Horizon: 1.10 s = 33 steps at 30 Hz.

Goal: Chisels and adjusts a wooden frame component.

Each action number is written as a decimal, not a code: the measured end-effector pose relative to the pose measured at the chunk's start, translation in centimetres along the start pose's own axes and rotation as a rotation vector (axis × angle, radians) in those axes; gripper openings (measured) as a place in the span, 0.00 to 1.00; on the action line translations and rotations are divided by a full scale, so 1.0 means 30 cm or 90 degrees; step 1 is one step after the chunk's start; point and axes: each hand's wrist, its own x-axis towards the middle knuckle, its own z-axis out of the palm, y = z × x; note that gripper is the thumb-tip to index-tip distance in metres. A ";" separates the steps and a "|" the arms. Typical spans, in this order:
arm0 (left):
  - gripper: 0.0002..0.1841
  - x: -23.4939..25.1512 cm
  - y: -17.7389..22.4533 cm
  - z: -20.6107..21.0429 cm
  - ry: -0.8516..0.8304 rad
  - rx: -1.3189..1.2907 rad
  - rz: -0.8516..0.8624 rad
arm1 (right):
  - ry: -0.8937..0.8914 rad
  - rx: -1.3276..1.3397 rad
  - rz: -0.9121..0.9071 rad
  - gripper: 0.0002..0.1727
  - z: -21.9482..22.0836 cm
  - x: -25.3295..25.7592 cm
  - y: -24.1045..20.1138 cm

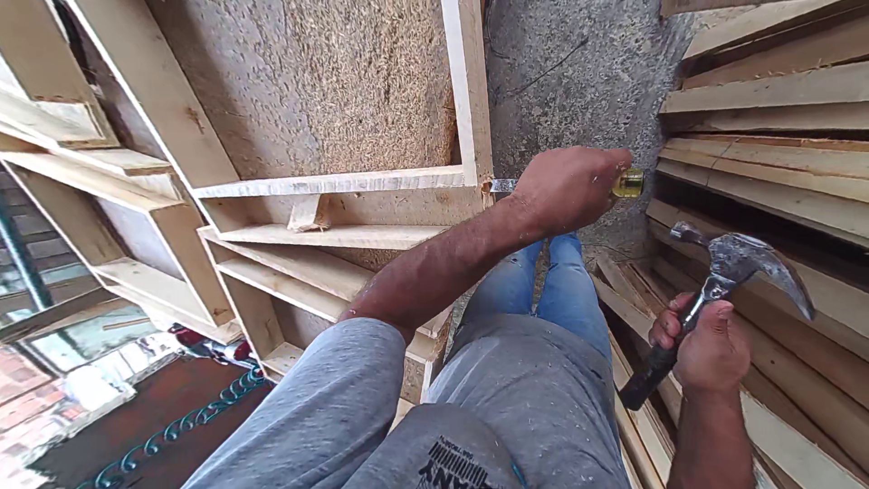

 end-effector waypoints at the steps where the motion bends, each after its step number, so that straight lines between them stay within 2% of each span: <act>1: 0.07 0.003 -0.003 -0.003 0.007 -0.008 -0.005 | -0.006 0.046 -0.018 0.35 -0.001 -0.001 -0.028; 5: 0.07 0.018 0.002 -0.010 -0.074 -0.013 -0.044 | -0.032 0.343 -0.109 0.39 0.072 0.034 -0.144; 7: 0.05 0.022 0.000 -0.005 -0.095 -0.024 -0.059 | -0.065 0.397 -0.040 0.40 0.172 0.051 -0.146; 9: 0.05 0.025 -0.008 -0.006 -0.101 -0.040 -0.070 | -0.139 0.329 0.091 0.38 0.221 0.067 -0.124; 10: 0.06 0.026 -0.013 -0.009 -0.102 -0.046 -0.071 | -0.154 0.309 0.114 0.37 0.214 0.075 -0.128; 14: 0.07 0.029 -0.020 -0.004 -0.097 -0.054 -0.075 | -0.097 0.314 -0.008 0.40 0.154 0.122 -0.170; 15: 0.07 0.033 -0.020 -0.005 -0.101 -0.058 -0.079 | -0.091 0.313 0.004 0.40 0.168 0.127 -0.168; 18: 0.08 0.043 -0.035 0.000 -0.113 -0.071 -0.106 | -0.131 0.188 0.165 0.38 0.204 0.130 -0.163; 19: 0.08 0.043 -0.039 0.000 -0.111 -0.068 -0.106 | -0.136 0.163 0.173 0.39 0.187 0.137 -0.171; 22: 0.08 0.041 -0.042 -0.004 -0.112 -0.069 -0.099 | -0.109 0.201 0.057 0.41 0.096 0.182 -0.215; 24: 0.08 0.038 -0.041 -0.011 -0.117 -0.069 -0.100 | -0.072 0.245 0.003 0.43 0.105 0.210 -0.217; 26: 0.07 0.030 -0.044 -0.014 -0.130 -0.069 -0.105 | -0.097 0.192 0.123 0.40 0.197 0.192 -0.205; 28: 0.06 0.020 -0.052 -0.007 -0.165 -0.064 -0.111 | -0.130 0.116 0.219 0.39 0.192 0.191 -0.206; 29: 0.06 0.020 -0.058 -0.011 -0.165 -0.063 -0.110 | -0.125 0.119 0.197 0.40 0.154 0.209 -0.220; 31: 0.07 0.018 -0.066 -0.018 -0.155 -0.066 -0.110 | -0.085 0.224 0.081 0.43 0.061 0.260 -0.241; 33: 0.06 0.017 -0.059 -0.022 -0.157 -0.063 -0.114 | -0.054 0.302 0.034 0.45 0.048 0.274 -0.232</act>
